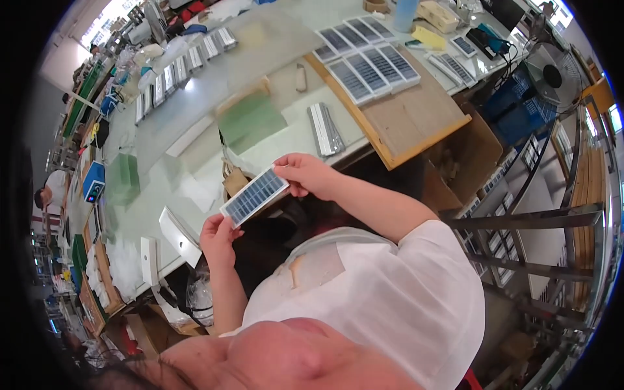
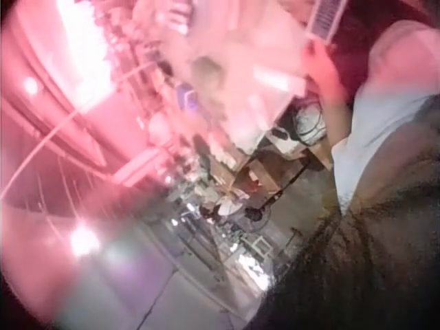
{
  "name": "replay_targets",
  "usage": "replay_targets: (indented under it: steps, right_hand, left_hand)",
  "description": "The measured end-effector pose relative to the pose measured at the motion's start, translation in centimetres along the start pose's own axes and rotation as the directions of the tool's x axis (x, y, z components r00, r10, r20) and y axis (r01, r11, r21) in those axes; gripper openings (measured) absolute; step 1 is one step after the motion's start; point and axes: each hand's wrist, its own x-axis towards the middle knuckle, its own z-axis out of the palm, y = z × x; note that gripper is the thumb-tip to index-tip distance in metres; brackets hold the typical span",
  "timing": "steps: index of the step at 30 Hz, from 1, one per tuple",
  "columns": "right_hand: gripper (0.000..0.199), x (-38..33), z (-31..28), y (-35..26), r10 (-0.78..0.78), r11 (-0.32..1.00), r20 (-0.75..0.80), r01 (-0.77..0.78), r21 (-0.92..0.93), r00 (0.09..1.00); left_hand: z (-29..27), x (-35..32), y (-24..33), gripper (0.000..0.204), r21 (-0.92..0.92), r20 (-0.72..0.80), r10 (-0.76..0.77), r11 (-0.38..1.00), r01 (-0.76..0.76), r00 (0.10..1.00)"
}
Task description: The person assembles small solar panels by hand, applying adhesive tape to solar cells and then attaching them to plastic housings, finally covering them with a protective film.
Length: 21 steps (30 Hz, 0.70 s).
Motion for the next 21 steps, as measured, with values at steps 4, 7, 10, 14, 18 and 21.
replay_targets:
  steps: [4, 7, 10, 14, 18, 21]
  right_hand:
    - [0.016, -2.6, -3.2, -1.4, -0.007, 0.997, -0.058, 0.003, -0.071, 0.998]
    - [0.014, -4.4, -7.8, -3.5, -0.128, 0.992, -0.278, 0.122, -0.037, 0.952]
    - [0.021, -5.8, -13.4, -7.1, -0.418, 0.889, -0.558, 0.45, -0.087, 0.717]
    - [0.032, -7.0, -24.1, -11.4, -0.667, 0.707, -0.714, 0.483, -0.516, 0.214]
    - [0.022, -6.8, -32.7, -13.4, -0.522, 0.849, -0.818, 0.246, -0.469, 0.243]
    - [0.011, -4.8, -34.7, -13.7, -0.322, 0.94, -0.884, 0.228, -0.255, 0.339]
  left_hand:
    - [3.3, -1.8, 0.7, 0.013, 0.145, 0.081, 0.103, 0.983, -0.114, 0.991]
    - [3.9, -2.8, -0.3, 0.013, 0.168, 0.178, 0.312, 0.925, -0.341, 0.933]
    - [2.6, -3.3, -2.0, 0.009, 0.18, 0.484, 0.408, 0.82, -0.544, 0.775]
    - [2.3, -3.4, -5.1, 0.008, 0.307, 0.529, 0.067, 0.914, -0.265, 0.846]
    - [2.6, -3.3, -7.7, 0.009, 0.282, 0.468, -0.102, 0.959, -0.039, 0.878]
    - [3.2, -3.2, -9.1, 0.009, 0.321, 0.418, -0.196, 0.945, 0.057, 0.887]
